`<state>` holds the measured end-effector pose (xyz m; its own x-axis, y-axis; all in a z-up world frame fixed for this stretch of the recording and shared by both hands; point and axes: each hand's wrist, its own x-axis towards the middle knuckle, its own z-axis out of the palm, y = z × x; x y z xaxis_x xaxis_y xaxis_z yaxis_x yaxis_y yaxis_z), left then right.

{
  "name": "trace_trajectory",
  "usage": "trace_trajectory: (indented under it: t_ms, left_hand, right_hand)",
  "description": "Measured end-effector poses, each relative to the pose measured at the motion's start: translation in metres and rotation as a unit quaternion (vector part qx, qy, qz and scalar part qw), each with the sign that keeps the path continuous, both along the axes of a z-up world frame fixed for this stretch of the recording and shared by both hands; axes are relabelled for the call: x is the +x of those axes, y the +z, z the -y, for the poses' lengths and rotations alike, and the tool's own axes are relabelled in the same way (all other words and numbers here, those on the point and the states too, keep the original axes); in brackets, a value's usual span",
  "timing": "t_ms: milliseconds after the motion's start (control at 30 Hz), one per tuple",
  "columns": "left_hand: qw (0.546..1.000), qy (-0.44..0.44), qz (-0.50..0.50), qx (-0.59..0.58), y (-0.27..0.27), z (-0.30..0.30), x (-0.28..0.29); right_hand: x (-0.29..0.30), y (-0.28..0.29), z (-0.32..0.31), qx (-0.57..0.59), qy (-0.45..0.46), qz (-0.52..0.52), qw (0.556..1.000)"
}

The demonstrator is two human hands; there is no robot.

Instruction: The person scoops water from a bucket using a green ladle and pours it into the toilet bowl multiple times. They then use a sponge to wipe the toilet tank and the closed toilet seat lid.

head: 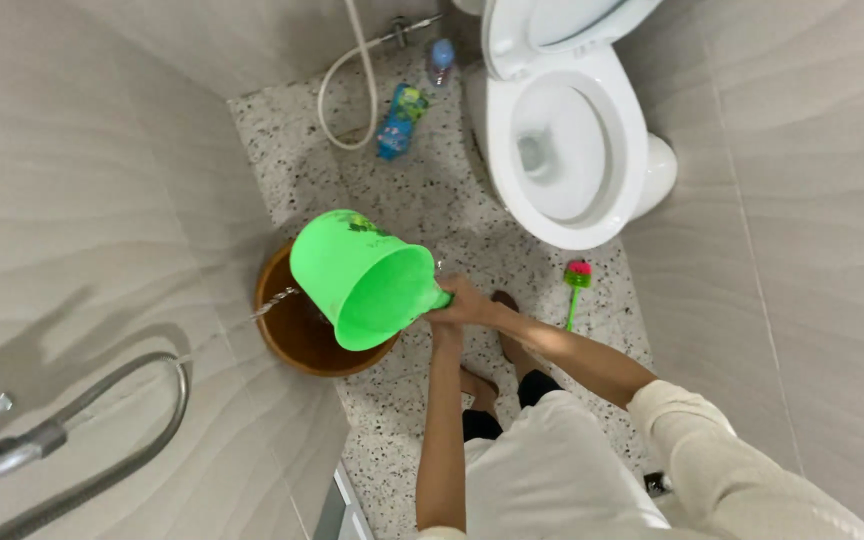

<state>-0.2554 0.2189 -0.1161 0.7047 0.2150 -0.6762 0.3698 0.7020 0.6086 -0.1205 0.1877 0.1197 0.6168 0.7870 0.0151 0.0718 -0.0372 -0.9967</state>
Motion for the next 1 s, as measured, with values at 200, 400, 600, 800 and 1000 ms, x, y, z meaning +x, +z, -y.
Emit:
trace_trajectory:
  t_ms: [200, 400, 600, 800, 1000]
  left_hand:
    - [0.835, 0.042, 0.36, -0.414, 0.09, 0.008, 0.163]
    - [0.899, 0.032, 0.226, -0.373, 0.027, 0.043, 0.201]
    - [0.971, 0.026, 0.021, -0.235, 0.1, 0.064, 0.214]
    - [0.994, 0.035, -0.033, -0.1, -0.015, 0.095, 0.172]
    - [0.981, -0.033, 0.175, -0.08, -0.015, 0.117, 0.153]
  right_hand:
    - [0.046, -0.094, -0.006, -0.045, -0.452, 0.196, 0.869]
    - [0.118, -0.033, 0.09, -0.012, -0.211, 0.196, 0.957]
    - [0.094, 0.0, 0.156, -0.149, -0.283, 0.26, 0.911]
    - [0.031, 0.007, 0.2, -0.334, -0.337, 0.149, 0.868]
    - [0.008, 0.038, 0.221, -0.513, -0.345, 0.0, 0.786]
